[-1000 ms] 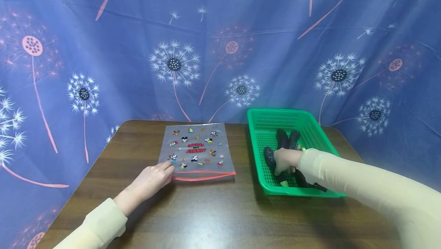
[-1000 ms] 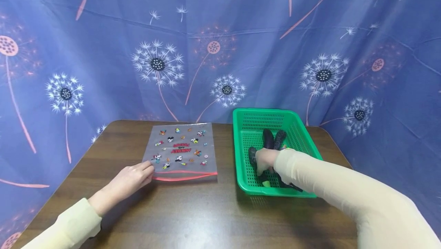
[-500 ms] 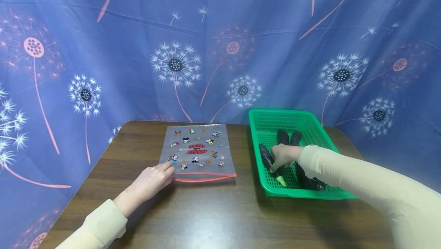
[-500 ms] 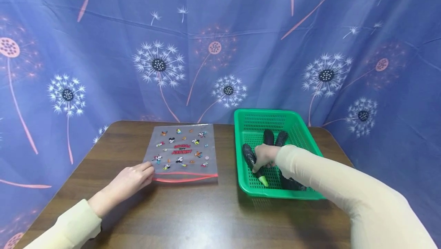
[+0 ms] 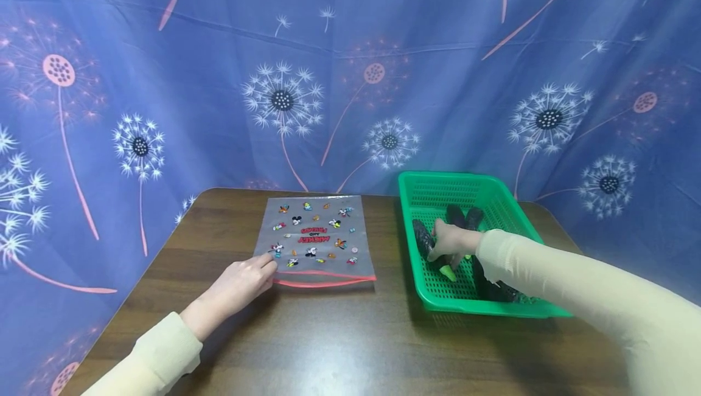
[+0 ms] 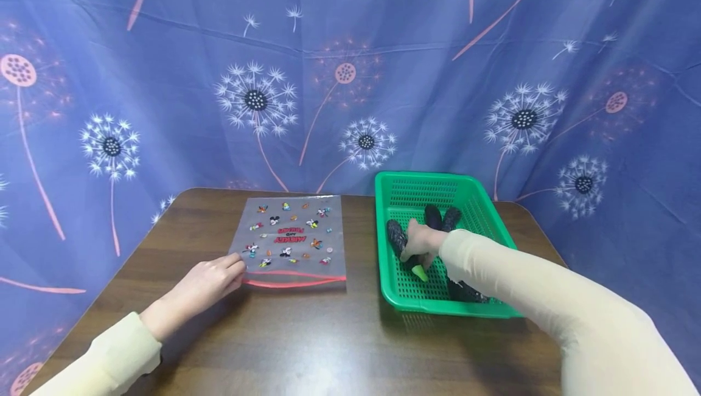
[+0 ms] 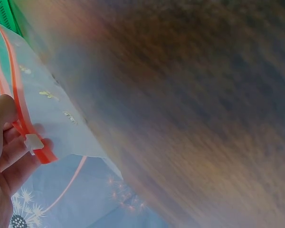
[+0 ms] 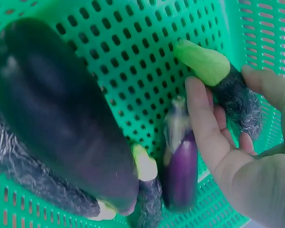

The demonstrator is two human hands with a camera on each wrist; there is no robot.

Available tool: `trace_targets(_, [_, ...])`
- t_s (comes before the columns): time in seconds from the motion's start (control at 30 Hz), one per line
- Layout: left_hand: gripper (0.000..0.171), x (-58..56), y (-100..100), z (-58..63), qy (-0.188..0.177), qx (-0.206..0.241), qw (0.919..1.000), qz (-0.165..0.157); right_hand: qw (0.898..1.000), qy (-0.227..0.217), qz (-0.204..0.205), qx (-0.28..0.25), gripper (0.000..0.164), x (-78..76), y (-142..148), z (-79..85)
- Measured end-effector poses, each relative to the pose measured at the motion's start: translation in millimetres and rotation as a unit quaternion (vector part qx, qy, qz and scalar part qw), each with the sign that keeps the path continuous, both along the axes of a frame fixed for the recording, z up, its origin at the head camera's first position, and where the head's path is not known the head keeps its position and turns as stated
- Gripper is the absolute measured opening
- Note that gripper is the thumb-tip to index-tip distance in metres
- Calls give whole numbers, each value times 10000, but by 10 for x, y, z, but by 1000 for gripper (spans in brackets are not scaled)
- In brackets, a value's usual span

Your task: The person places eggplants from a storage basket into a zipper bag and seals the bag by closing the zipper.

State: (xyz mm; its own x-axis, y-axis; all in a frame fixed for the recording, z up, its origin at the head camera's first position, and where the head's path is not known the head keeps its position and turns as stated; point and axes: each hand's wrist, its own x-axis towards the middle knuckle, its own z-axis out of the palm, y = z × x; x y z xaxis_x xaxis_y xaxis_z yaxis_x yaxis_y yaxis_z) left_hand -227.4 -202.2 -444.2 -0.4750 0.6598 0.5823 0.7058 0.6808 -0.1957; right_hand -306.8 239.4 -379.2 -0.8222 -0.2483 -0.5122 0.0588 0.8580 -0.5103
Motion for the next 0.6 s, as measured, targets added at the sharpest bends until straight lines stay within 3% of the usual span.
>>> trace_targets(0.27, [18, -4, -10, 29, -128, -31, 9999, 50, 9985, 380, 367, 165, 56, -4, 93, 123])
trace_targets(0.6, [18, 0, 8, 24, -87, 33, 9999, 56, 9943, 846, 588, 266, 53, 122, 168, 237])
